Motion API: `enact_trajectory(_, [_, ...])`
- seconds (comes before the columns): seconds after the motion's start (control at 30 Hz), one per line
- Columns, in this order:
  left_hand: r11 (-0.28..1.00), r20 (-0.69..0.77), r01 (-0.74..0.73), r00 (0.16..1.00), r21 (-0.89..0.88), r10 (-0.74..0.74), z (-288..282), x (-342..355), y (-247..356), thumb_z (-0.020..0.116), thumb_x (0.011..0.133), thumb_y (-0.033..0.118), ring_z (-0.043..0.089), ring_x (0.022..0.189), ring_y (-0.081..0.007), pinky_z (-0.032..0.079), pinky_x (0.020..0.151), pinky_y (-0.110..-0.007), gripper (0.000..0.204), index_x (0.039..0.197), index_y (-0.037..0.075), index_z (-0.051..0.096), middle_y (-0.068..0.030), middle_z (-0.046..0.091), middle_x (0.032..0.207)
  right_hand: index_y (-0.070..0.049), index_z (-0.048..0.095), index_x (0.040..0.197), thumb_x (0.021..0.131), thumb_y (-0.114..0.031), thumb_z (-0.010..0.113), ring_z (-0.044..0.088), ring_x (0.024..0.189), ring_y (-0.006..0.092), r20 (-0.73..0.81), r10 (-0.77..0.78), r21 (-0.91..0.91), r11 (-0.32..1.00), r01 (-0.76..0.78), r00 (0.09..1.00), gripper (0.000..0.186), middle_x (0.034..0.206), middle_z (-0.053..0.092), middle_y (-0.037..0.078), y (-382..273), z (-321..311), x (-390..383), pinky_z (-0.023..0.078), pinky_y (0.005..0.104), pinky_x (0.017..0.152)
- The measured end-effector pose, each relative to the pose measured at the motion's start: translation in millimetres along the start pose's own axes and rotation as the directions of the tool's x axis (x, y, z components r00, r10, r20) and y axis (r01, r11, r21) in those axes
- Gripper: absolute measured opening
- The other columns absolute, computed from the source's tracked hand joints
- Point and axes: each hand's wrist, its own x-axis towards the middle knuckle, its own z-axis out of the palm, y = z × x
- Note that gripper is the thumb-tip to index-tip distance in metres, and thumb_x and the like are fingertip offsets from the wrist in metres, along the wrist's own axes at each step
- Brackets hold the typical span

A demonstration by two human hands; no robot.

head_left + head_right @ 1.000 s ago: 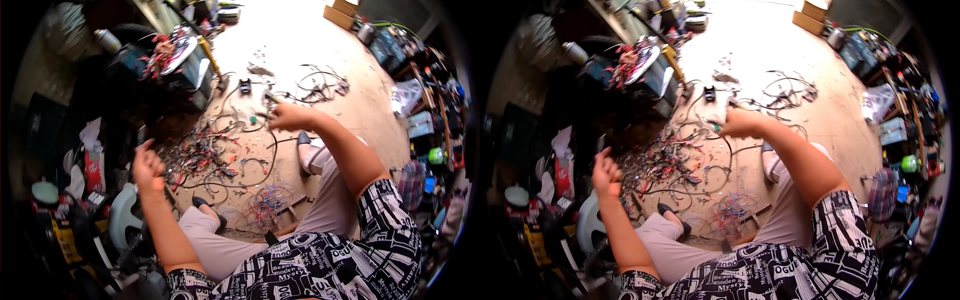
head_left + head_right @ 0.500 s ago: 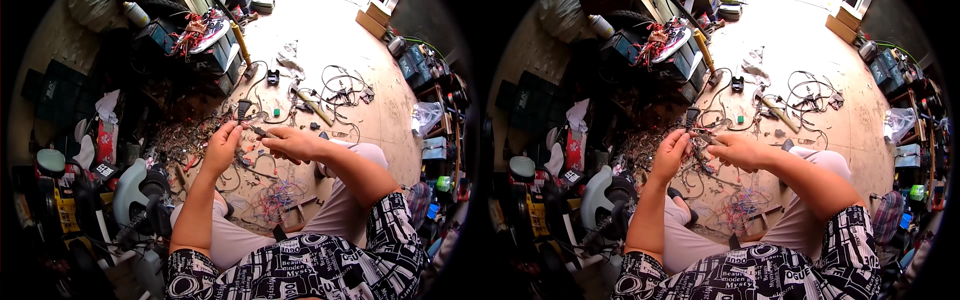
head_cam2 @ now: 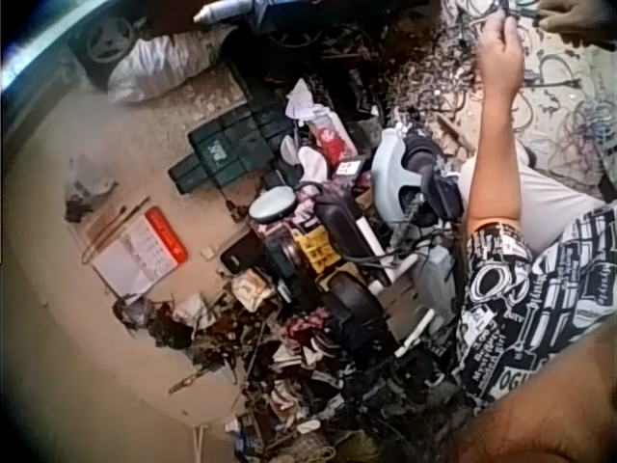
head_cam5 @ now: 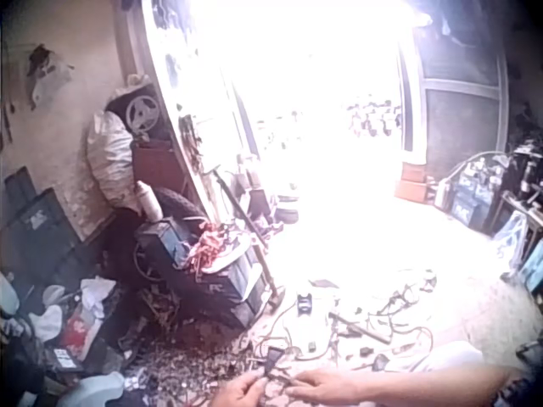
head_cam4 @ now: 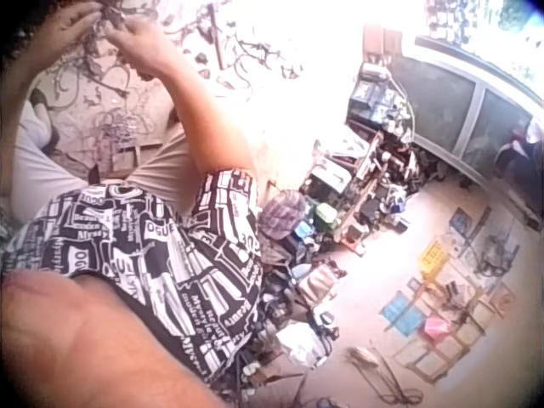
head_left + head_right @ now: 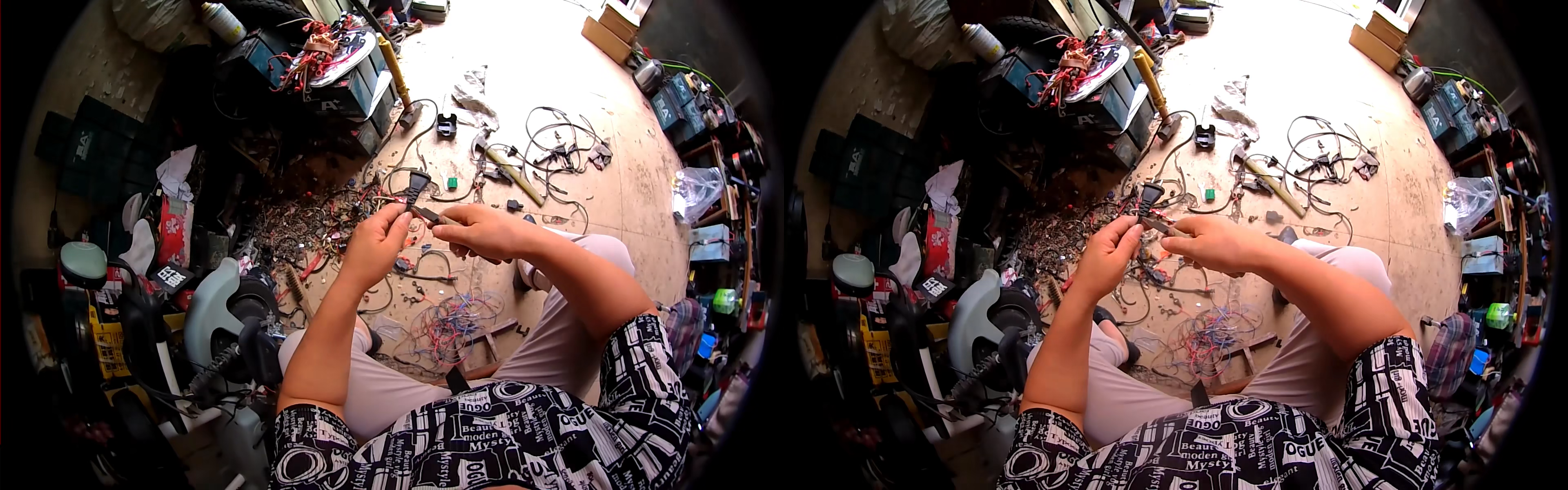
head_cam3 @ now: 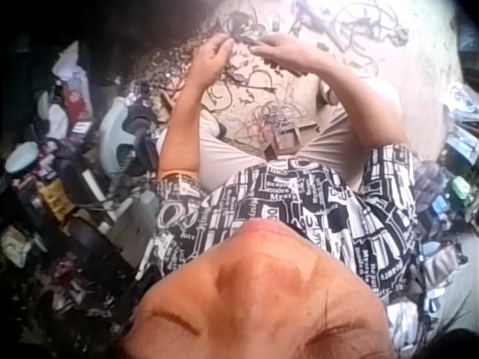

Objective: The person uses pliers to strip insulation from wires and manipulate electrical connectors on a wire harness while sitting on the floor of a garage.

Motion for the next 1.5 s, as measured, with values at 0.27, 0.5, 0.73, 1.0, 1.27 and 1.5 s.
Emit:
enact_trajectory(0.27, [0.996, -0.028, 0.003, 1.0, 0.093, -0.001, -1.2, -1.0, -1.0, 0.053, 0.093, 0.022, 0.051, 0.061, -0.0131, 0.043, 0.058, -0.03, 0.026, 0.106, 0.0, 0.06, -0.0064, 0.058, 0.068, -0.004, 0.054, 0.089, 0.095, -0.039, 0.05, 0.051, 0.059, 0.0081, 0.026, 0.081, 0.026, 0.996, -0.081, 0.996, 0.036, 0.072, 0.056, 0.002, -10.8, 0.2, -5.9, 0.039, 0.0232, 0.043])
enact_trajectory(0.5, [0.971, -0.01, -0.11, 0.993, 0.214, 0.115, -2.5, -1.3, 6.6, 0.054, 0.092, 0.022, 0.059, 0.062, -0.0222, 0.044, 0.059, -0.035, 0.023, 0.102, 0.002, 0.061, -0.013, 0.061, 0.071, -0.003, 0.058, 0.084, 0.092, -0.045, 0.054, 0.051, 0.051, 0.0082, -0.005, 0.147, 0.007, 0.989, -0.147, 0.989, 0.043, 0.067, 0.055, 0.003, -1.9, -0.5, -2.0, 0.037, 0.0247, 0.037])
enact_trajectory(0.73, [0.908, -0.023, -0.176, 0.98, 0.38, 0.199, 7.5, 1.0, -12.9, 0.051, 0.091, 0.024, 0.06, 0.072, -0.0393, 0.045, 0.061, -0.046, 0.02, 0.096, 0.007, 0.061, -0.0196, 0.062, 0.077, -0.001, 0.056, 0.113, 0.094, -0.051, 0.045, 0.058, 0.057, 0.016, 0.033, 0.099, 0.032, 0.994, -0.1, 0.995, 0.054, 0.086, 0.061, 0.015, 34.5, 4.9, 16.5, 0.042, 0.0289, 0.037])
enact_trajectory(1.0, [0.896, 0.004, -0.141, 0.988, 0.421, 0.154, 13.5, 6.5, -5.0, 0.05, 0.092, 0.024, 0.058, 0.076, -0.0411, 0.045, 0.064, -0.048, 0.019, 0.093, 0.006, 0.057, -0.0202, 0.061, 0.078, -0.005, 0.067, 0.098, 0.083, -0.056, 0.058, 0.062, 0.065, 0.0187, -0.129, 0.163, -0.26, 0.946, -0.192, 0.978, 0.054, 0.068, 0.061, 0.009, 20.7, 2.4, 8.3, 0.049, 0.0351, 0.06])
enact_trajectory(1.27, [0.884, 0.004, -0.209, 0.974, 0.419, 0.228, 17.2, 2.3, 1.3, 0.051, 0.092, 0.02, 0.059, 0.075, -0.037, 0.046, 0.064, -0.042, 0.018, 0.101, 0.006, 0.059, -0.0169, 0.06, 0.079, -0.009, 0.069, 0.1, 0.086, -0.048, 0.056, 0.067, 0.073, 0.0216, -0.164, 0.107, -0.222, 0.965, -0.142, 0.981, 0.043, 0.074, 0.067, 0.011, 44.4, 7.2, 16.9, 0.05, 0.0339, 0.069])
enact_trajectory(1.5, [0.861, -0.006, -0.162, 0.982, 0.483, 0.188, 15.4, 3.5, 9.6, 0.048, 0.092, 0.023, 0.06, 0.081, -0.0393, 0.046, 0.068, -0.049, 0.02, 0.096, 0.006, 0.057, -0.0179, 0.062, 0.085, -0.003, 0.068, 0.09, 0.088, -0.043, 0.059, 0.059, 0.061, 0.0282, -0.283, -0.021, -0.314, 0.947, -0.072, 0.959, 0.041, 0.066, 0.06, 0.016, 40.5, 12.2, 17.1, 0.046, 0.0389, 0.062])
